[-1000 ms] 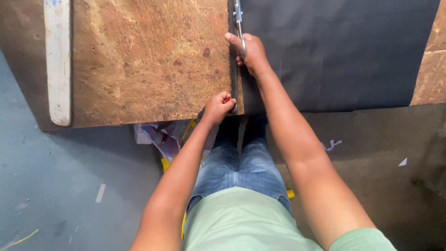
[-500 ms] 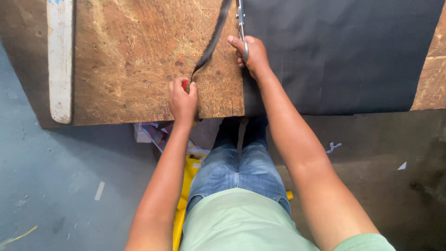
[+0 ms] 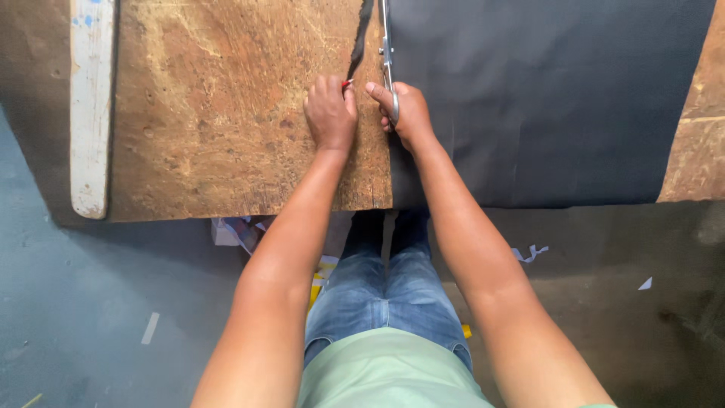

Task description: The person cuts a piece of black fabric using shears, measures it with a tape measure, marks it with a red pencil and a ruler, and then cuts it again along the marked lines.

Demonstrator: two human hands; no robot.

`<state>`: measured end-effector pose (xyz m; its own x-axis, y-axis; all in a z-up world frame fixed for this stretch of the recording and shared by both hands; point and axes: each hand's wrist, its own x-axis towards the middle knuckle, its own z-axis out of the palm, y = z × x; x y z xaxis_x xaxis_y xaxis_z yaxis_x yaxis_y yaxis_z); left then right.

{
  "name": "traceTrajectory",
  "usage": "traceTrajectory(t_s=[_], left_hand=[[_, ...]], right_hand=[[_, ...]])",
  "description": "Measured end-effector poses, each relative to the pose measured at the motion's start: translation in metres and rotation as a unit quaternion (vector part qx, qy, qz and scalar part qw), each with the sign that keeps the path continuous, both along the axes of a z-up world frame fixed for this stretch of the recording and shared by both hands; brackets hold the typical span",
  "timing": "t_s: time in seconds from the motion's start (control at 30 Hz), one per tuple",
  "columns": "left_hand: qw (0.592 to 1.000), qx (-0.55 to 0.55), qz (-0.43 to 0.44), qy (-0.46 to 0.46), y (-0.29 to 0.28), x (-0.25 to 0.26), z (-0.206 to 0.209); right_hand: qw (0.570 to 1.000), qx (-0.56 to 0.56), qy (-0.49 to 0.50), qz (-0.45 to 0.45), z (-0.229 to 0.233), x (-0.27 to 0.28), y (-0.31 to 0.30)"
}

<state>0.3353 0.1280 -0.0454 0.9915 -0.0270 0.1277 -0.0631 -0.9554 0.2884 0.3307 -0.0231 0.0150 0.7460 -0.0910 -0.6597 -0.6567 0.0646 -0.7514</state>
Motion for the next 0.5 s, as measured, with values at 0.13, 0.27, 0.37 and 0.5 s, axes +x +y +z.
traceTrajectory(t_s=[0.13, 0.27, 0.37, 0.5], left_hand=[[0.996, -0.005, -0.047, -0.075, 0.011, -0.010, -0.015], [0.997, -0.022, -0.047, -0.058, 0.009, -0.009, 0.001], [0.997, -0.032, -0.041, -0.059, 0.011, -0.005, 0.000], [0.997, -0.028, -0.037, -0.057, 0.011, -0.006, -0.002]], right_hand=[[0.997, 0.054, -0.009, -0.061, -0.019, 0.004, 0.001], [0.997, 0.047, -0.003, -0.059, -0.026, 0.026, -0.002], [0.997, 0.053, -0.007, -0.060, -0.025, 0.045, -0.001], [0.997, 0.053, 0.000, -0.064, -0.028, 0.048, -0.002]])
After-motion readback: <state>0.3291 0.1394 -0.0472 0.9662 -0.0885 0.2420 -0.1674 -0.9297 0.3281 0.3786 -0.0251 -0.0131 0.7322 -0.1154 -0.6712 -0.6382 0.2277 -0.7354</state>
